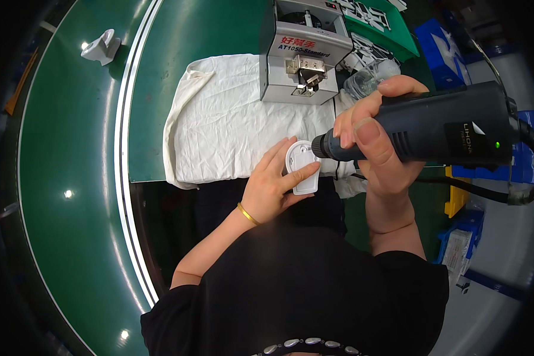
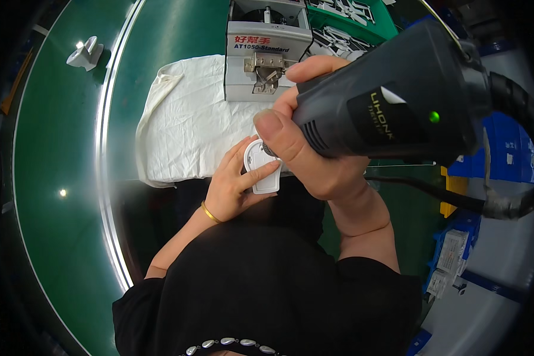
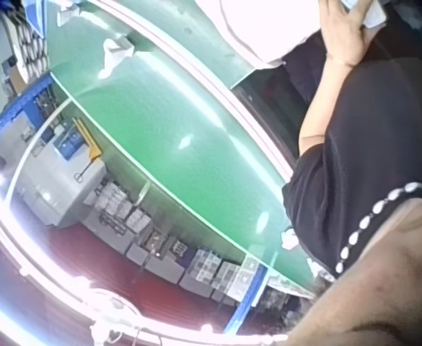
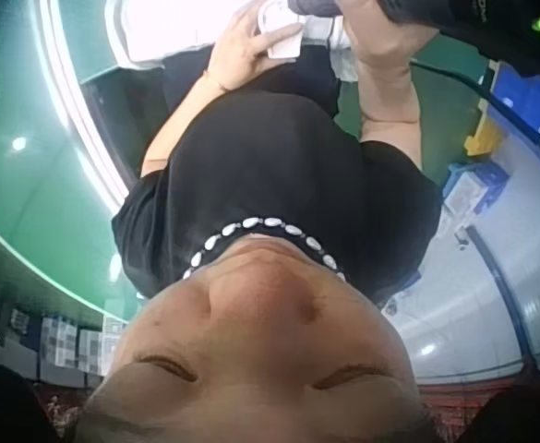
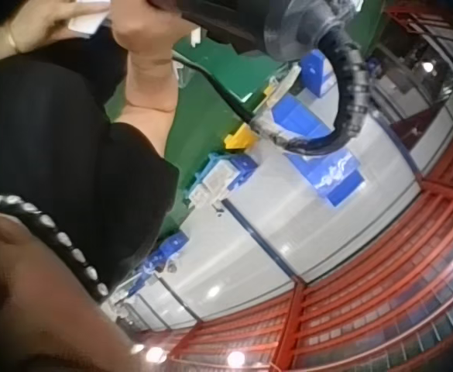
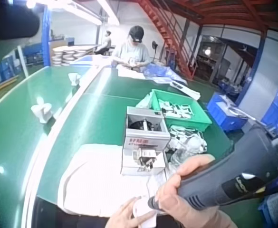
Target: Assembling plastic housings using an electric screwdriver on a factory assembly line.
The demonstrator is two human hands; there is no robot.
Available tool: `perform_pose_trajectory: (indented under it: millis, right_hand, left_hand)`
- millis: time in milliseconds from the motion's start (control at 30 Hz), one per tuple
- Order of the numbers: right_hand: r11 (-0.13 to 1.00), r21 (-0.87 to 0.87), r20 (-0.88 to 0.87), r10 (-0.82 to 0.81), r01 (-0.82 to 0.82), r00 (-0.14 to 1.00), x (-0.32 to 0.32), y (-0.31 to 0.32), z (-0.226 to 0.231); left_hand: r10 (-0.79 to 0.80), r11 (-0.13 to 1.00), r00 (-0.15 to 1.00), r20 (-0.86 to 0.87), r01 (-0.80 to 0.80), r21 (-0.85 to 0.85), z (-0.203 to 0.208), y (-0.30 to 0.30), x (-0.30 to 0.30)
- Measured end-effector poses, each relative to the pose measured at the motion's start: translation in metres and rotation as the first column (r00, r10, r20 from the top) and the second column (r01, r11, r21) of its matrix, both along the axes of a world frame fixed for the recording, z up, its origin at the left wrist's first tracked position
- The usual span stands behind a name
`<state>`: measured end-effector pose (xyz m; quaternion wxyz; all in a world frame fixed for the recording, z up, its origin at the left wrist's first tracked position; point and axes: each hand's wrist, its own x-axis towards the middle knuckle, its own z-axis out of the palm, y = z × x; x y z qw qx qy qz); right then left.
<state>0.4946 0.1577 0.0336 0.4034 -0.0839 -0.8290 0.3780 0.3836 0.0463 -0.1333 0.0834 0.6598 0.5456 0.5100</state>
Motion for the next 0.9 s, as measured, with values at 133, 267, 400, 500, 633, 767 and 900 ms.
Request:
perform_pose_trajectory:
  millis: [133,267,400,500,633,767,900]
  right_hand:
    - [0.998,-0.056,-0.026,-0.005,0.003,1.0,0.001,-0.003,-0.002]
    - [0.991,-0.132,-0.031,0.013,-0.017,0.999,-0.001,-0.004,-0.001]
    - [0.999,-0.047,0.008,-0.005,0.005,1.0,0.001,0.005,0.0]
    - [0.996,-0.094,0.013,-0.007,0.008,1.0,0.001,0.006,0.001]
    - [0.994,-0.112,0.02,0.007,-0.004,1.0,-0.001,0.008,0.004]
    - [0.978,-0.203,-0.008,0.05,-0.05,0.999,-0.003,0.007,0.002]
    - [0.965,-0.25,-0.032,0.067,-0.072,0.997,-0.007,0.007,0.002]
  left_hand:
    - [-0.004,1.0,1.0,0.004,0.004,0.007,-0.001,0.0,0.0]
    - [-0.011,1.0,1.0,0.008,0.012,-0.011,0.002,-0.002,0.001]
    - [-0.012,0.999,1.0,0.014,0.013,-0.03,0.006,-0.001,0.001]
    - [-0.013,0.999,1.0,0.014,0.014,-0.038,0.008,0.0,0.001]
    - [-0.014,0.999,1.0,0.025,0.015,-0.047,0.009,0.0,0.001]
    - [-0.013,0.998,1.0,0.025,0.015,-0.063,0.013,0.0,0.001]
    - [-0.009,0.998,1.0,0.019,0.01,-0.059,0.011,0.001,0.002]
